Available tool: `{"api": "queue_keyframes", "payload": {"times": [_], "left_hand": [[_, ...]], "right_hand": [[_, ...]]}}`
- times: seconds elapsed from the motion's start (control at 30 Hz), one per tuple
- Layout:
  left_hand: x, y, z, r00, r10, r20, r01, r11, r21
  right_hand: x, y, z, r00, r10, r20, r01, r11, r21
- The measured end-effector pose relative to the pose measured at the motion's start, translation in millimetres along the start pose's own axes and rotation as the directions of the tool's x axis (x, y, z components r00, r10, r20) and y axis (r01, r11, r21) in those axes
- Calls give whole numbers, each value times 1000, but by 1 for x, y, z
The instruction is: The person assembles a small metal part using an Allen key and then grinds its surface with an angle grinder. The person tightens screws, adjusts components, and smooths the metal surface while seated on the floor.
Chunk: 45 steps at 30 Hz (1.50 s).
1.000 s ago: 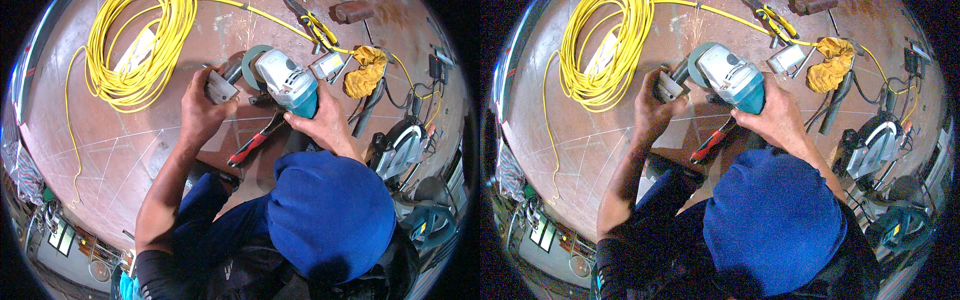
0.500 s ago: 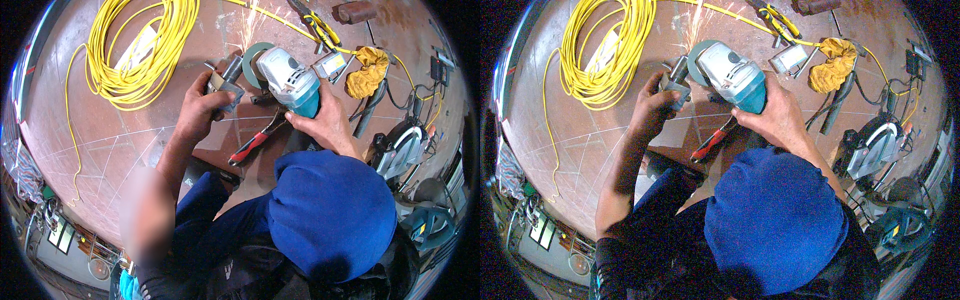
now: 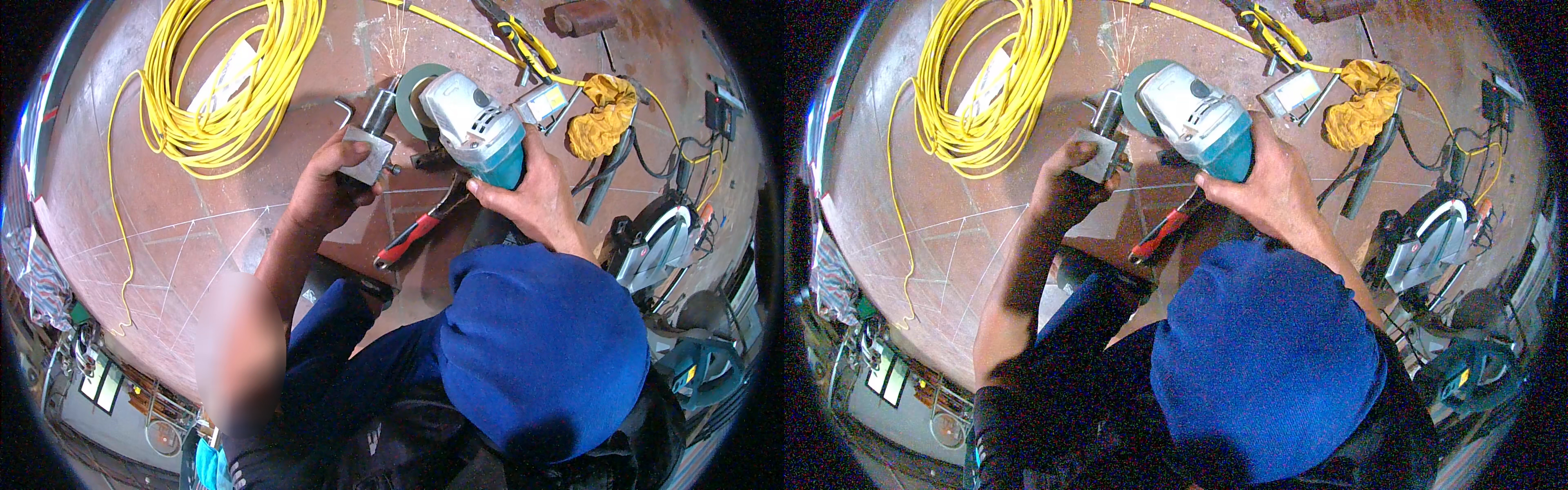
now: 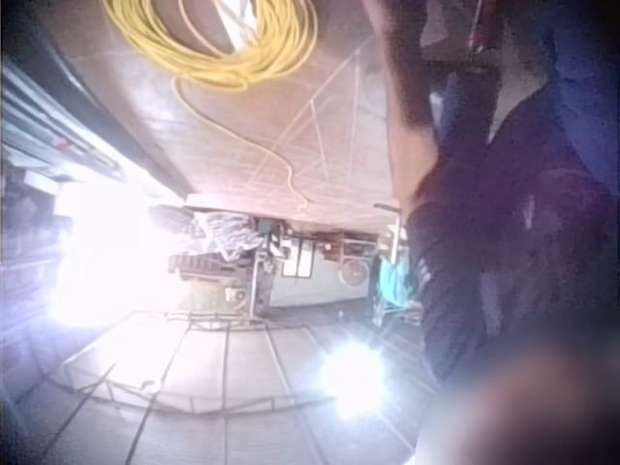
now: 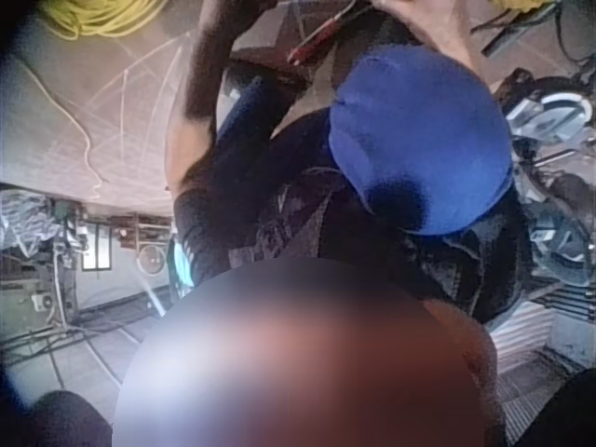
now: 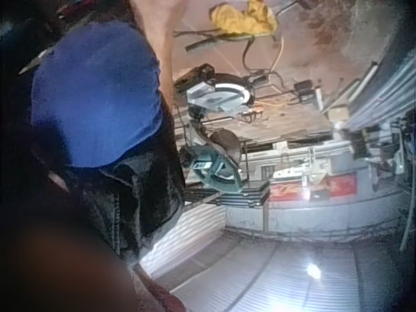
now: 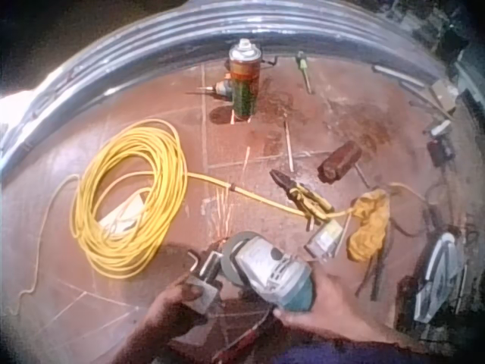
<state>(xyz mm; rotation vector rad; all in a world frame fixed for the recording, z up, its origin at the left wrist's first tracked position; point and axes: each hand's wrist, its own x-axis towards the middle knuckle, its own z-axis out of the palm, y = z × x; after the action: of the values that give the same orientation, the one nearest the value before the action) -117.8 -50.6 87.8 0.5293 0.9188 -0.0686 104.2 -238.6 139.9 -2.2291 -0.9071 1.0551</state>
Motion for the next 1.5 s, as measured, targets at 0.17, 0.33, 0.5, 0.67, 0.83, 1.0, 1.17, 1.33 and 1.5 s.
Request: {"api": "queue_keyframes", "payload": {"times": [0.17, 0.33, 0.5, 0.67, 0.83, 1.0, 1.17, 1.33, 1.5], "left_hand": [[1, -5, -9, 990, -13, 139, 46, 971, -234], [3, -11, -10, 991, 14, 133, 27, 953, -303], [4, -11, -11, 991, -19, 135, 60, 950, -307], [3, -11, -9, 999, -29, 32, 33, 993, -109], [3, -15, -6, 997, -39, 62, 47, 992, -121], [0, -21, -10, 982, -59, 179, 104, 961, -255], [1, -20, -12, 958, 23, 285, 109, 892, -438], [5, 12, -21, 944, 297, -145, -213, 882, 419], [15, -5, -7, 665, 737, 120, -67, -101, 993]], "right_hand": [[-2, 5, 1, 999, 32, -11, -31, 999, 44], [-3, 12, 1, 996, 87, -5, -85, 989, 119], [-2, 13, 1, 997, 70, -20, -67, 988, 139], [1, 4, 0, 998, 55, 38, -58, 995, 78], [2, -5, -4, 992, 82, 93, -90, 992, 85], [3, 0, -1, 997, 40, 64, -47, 994, 99], [4, 14, 2, 1000, 6, 20, -8, 993, 115], [8, 28, -2, 991, 128, 32, -131, 924, 359], [17, 38, -18, 961, 240, 136, -272, 741, 614]]}}
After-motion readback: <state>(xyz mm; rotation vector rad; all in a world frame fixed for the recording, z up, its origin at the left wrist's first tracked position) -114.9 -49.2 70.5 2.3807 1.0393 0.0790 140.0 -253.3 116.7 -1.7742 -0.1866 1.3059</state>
